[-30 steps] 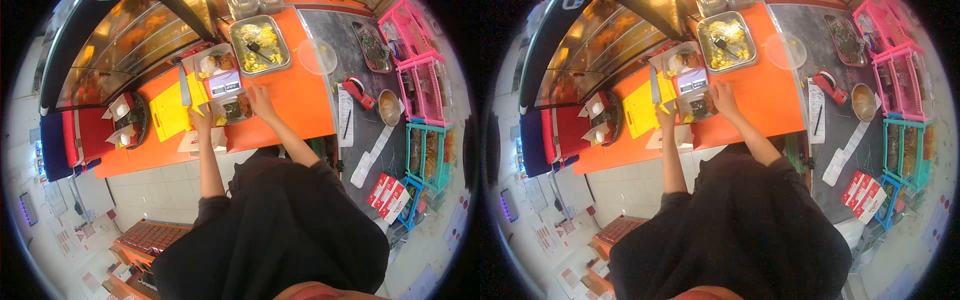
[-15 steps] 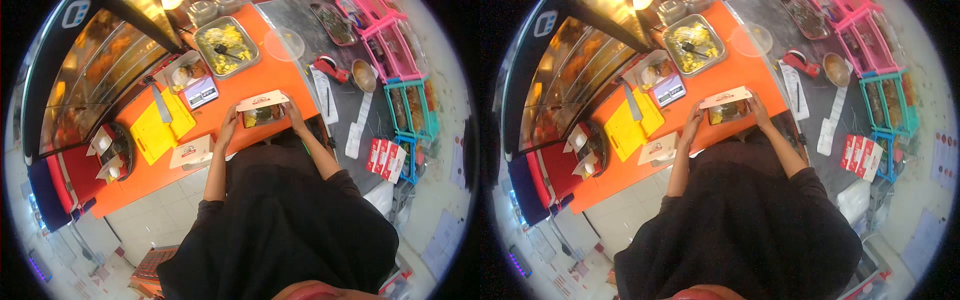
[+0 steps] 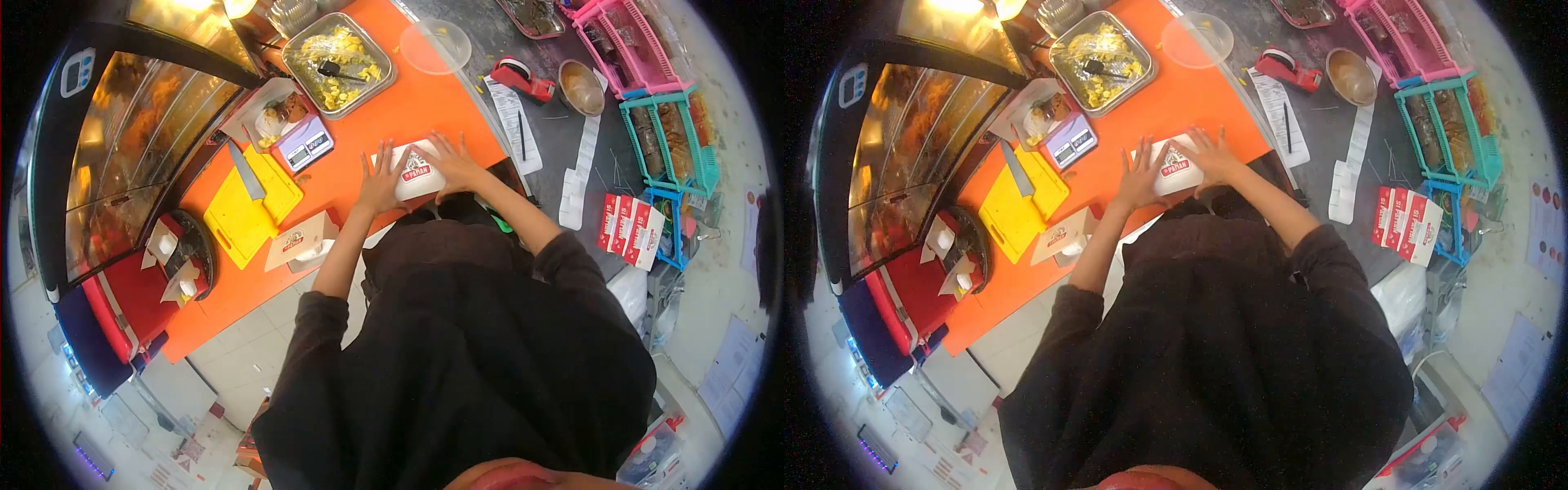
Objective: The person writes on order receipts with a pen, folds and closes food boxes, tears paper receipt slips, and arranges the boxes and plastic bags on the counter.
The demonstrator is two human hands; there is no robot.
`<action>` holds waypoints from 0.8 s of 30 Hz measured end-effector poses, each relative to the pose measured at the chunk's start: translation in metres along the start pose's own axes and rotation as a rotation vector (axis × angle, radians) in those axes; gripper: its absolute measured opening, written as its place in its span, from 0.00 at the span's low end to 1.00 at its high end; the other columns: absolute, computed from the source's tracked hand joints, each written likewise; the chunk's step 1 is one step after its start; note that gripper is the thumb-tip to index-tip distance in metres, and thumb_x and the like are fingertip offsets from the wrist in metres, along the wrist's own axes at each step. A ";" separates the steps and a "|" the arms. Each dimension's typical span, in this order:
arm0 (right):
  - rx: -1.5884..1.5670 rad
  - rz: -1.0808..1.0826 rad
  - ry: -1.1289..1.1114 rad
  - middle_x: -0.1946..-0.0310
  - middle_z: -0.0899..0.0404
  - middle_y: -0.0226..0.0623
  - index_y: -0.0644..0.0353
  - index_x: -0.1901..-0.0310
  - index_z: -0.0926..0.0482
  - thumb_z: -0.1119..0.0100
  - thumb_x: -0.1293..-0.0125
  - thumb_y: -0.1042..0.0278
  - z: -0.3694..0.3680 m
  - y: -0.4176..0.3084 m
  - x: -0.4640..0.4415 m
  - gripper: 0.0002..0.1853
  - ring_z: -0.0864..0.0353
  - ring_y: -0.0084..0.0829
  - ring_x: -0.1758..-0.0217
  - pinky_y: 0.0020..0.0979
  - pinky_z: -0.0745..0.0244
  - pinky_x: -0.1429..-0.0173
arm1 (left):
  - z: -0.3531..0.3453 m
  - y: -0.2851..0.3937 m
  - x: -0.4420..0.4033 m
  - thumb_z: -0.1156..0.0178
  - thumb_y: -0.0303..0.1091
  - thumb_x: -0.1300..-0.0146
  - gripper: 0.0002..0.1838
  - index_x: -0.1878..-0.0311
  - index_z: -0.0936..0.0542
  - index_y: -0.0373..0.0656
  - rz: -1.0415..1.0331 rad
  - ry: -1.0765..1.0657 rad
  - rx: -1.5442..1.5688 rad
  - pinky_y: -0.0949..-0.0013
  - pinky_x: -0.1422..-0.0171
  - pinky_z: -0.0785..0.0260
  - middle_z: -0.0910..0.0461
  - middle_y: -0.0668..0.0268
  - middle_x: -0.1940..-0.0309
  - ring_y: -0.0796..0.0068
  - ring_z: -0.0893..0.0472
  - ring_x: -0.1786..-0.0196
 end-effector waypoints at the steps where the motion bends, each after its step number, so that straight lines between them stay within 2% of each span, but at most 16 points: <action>1: 0.058 0.005 -0.030 0.27 0.48 0.50 0.42 0.24 0.50 0.22 0.58 0.50 -0.011 0.000 -0.004 0.60 0.45 0.53 0.25 0.57 0.44 0.27 | -0.007 -0.004 -0.002 0.22 0.45 0.57 0.57 0.23 0.44 0.55 -0.026 0.004 -0.005 0.36 0.21 0.64 0.57 0.46 0.23 0.43 0.58 0.21; 2: 0.116 0.011 -0.058 0.27 0.48 0.53 0.40 0.22 0.55 0.20 0.61 0.47 -0.021 0.001 -0.008 0.66 0.46 0.54 0.25 0.59 0.45 0.28 | -0.015 -0.007 -0.004 0.22 0.44 0.59 0.59 0.23 0.46 0.56 -0.050 0.009 -0.011 0.37 0.21 0.63 0.55 0.46 0.23 0.43 0.55 0.21; 3: 0.115 0.015 -0.058 0.27 0.48 0.53 0.40 0.22 0.55 0.20 0.61 0.47 -0.030 0.002 -0.010 0.66 0.46 0.54 0.25 0.59 0.45 0.28 | -0.022 -0.013 -0.004 0.22 0.44 0.59 0.59 0.23 0.46 0.56 -0.046 0.010 -0.012 0.37 0.21 0.63 0.55 0.46 0.23 0.43 0.55 0.21; 5: 0.185 0.067 0.023 0.26 0.52 0.58 0.42 0.22 0.54 0.23 0.56 0.46 -0.042 0.003 -0.009 0.62 0.50 0.58 0.23 0.57 0.48 0.25 | -0.027 -0.014 0.000 0.23 0.44 0.56 0.56 0.23 0.44 0.60 -0.124 0.137 -0.128 0.36 0.21 0.62 0.52 0.46 0.25 0.43 0.51 0.23; 9: 0.174 0.106 0.103 0.25 0.57 0.60 0.42 0.22 0.55 0.28 0.50 0.42 -0.055 0.014 -0.013 0.58 0.54 0.59 0.22 0.56 0.49 0.25 | -0.028 -0.014 0.001 0.26 0.44 0.52 0.51 0.24 0.42 0.65 -0.180 0.218 -0.145 0.37 0.21 0.63 0.53 0.44 0.25 0.42 0.53 0.22; 11: -0.100 0.179 -0.045 0.24 0.58 0.59 0.42 0.22 0.54 0.33 0.47 0.39 -0.051 0.018 -0.013 0.55 0.56 0.58 0.21 0.56 0.49 0.25 | -0.021 -0.012 0.001 0.30 0.45 0.46 0.46 0.24 0.42 0.70 -0.246 0.160 -0.144 0.36 0.21 0.61 0.53 0.43 0.25 0.39 0.52 0.23; 12: -0.105 0.181 -0.046 0.24 0.58 0.59 0.42 0.22 0.54 0.33 0.47 0.39 -0.048 0.016 -0.009 0.55 0.56 0.58 0.21 0.56 0.49 0.25 | -0.021 -0.011 0.005 0.30 0.45 0.46 0.46 0.24 0.42 0.70 -0.242 0.156 -0.144 0.36 0.21 0.61 0.53 0.43 0.25 0.39 0.52 0.23; 14: -0.133 0.248 0.088 0.24 0.56 0.55 0.45 0.23 0.51 0.32 0.48 0.40 -0.029 0.009 -0.001 0.54 0.56 0.58 0.21 0.58 0.50 0.25 | -0.017 -0.006 0.008 0.30 0.53 0.48 0.46 0.25 0.40 0.72 -0.250 0.178 -0.120 0.36 0.22 0.60 0.55 0.42 0.24 0.36 0.54 0.23; 15: -0.083 0.160 0.038 0.23 0.58 0.51 0.48 0.23 0.50 0.30 0.49 0.43 -0.022 0.003 0.007 0.55 0.61 0.57 0.20 0.58 0.53 0.23 | -0.015 0.000 0.009 0.30 0.53 0.48 0.46 0.25 0.40 0.72 -0.253 0.185 -0.127 0.36 0.22 0.60 0.55 0.42 0.24 0.36 0.54 0.23; 17: -0.091 0.147 0.089 0.22 0.58 0.49 0.50 0.24 0.49 0.29 0.49 0.46 -0.026 -0.002 0.009 0.54 0.62 0.56 0.20 0.58 0.54 0.23 | -0.014 0.003 0.009 0.28 0.56 0.52 0.48 0.26 0.40 0.72 -0.132 0.197 -0.134 0.37 0.23 0.55 0.56 0.42 0.24 0.34 0.53 0.24; 18: -0.103 0.135 0.129 0.22 0.57 0.47 0.53 0.24 0.49 0.28 0.49 0.48 -0.031 -0.001 0.008 0.54 0.64 0.55 0.19 0.58 0.55 0.22 | -0.021 0.001 0.002 0.28 0.56 0.52 0.48 0.26 0.40 0.72 -0.136 0.197 -0.141 0.37 0.23 0.55 0.56 0.42 0.24 0.34 0.53 0.24; 19: 0.040 0.122 0.176 0.23 0.54 0.47 0.56 0.26 0.46 0.27 0.50 0.57 -0.034 -0.002 0.005 0.51 0.60 0.53 0.19 0.55 0.55 0.21 | -0.032 -0.004 -0.001 0.27 0.55 0.53 0.49 0.26 0.39 0.71 -0.099 0.219 -0.114 0.38 0.24 0.52 0.56 0.42 0.24 0.34 0.52 0.24; 20: 0.032 0.109 0.180 0.23 0.54 0.47 0.56 0.26 0.46 0.27 0.50 0.57 -0.038 0.000 0.005 0.51 0.60 0.53 0.19 0.55 0.55 0.21 | -0.042 -0.010 -0.004 0.26 0.54 0.54 0.50 0.26 0.39 0.70 -0.069 0.239 -0.087 0.39 0.24 0.50 0.55 0.42 0.25 0.33 0.52 0.24; 21: -0.021 0.106 0.196 0.24 0.52 0.46 0.55 0.26 0.45 0.29 0.47 0.59 -0.034 0.000 0.004 0.49 0.57 0.52 0.20 0.52 0.53 0.21 | -0.041 -0.011 -0.005 0.25 0.49 0.53 0.48 0.26 0.37 0.65 -0.073 0.224 -0.119 0.40 0.26 0.45 0.51 0.41 0.26 0.34 0.50 0.25; 23: -0.051 0.041 0.224 0.25 0.49 0.45 0.54 0.26 0.45 0.31 0.44 0.62 -0.024 0.013 0.011 0.46 0.55 0.51 0.20 0.50 0.52 0.21 | -0.042 -0.015 -0.010 0.24 0.47 0.55 0.50 0.27 0.36 0.62 -0.111 0.280 -0.041 0.38 0.26 0.47 0.51 0.41 0.26 0.35 0.50 0.24; 24: -0.215 0.017 0.293 0.26 0.47 0.44 0.53 0.26 0.44 0.33 0.42 0.64 -0.015 0.021 0.022 0.44 0.49 0.49 0.22 0.48 0.48 0.22 | -0.038 -0.015 -0.019 0.22 0.46 0.58 0.51 0.27 0.36 0.59 -0.126 0.340 0.046 0.36 0.26 0.49 0.50 0.41 0.27 0.36 0.50 0.24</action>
Point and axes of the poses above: each hand's wrist, its own x-axis away from the middle knuckle, its own z-axis out of the back of the hand, y = z × x, the point moved 8 cm from there along -x, towards the middle knuckle
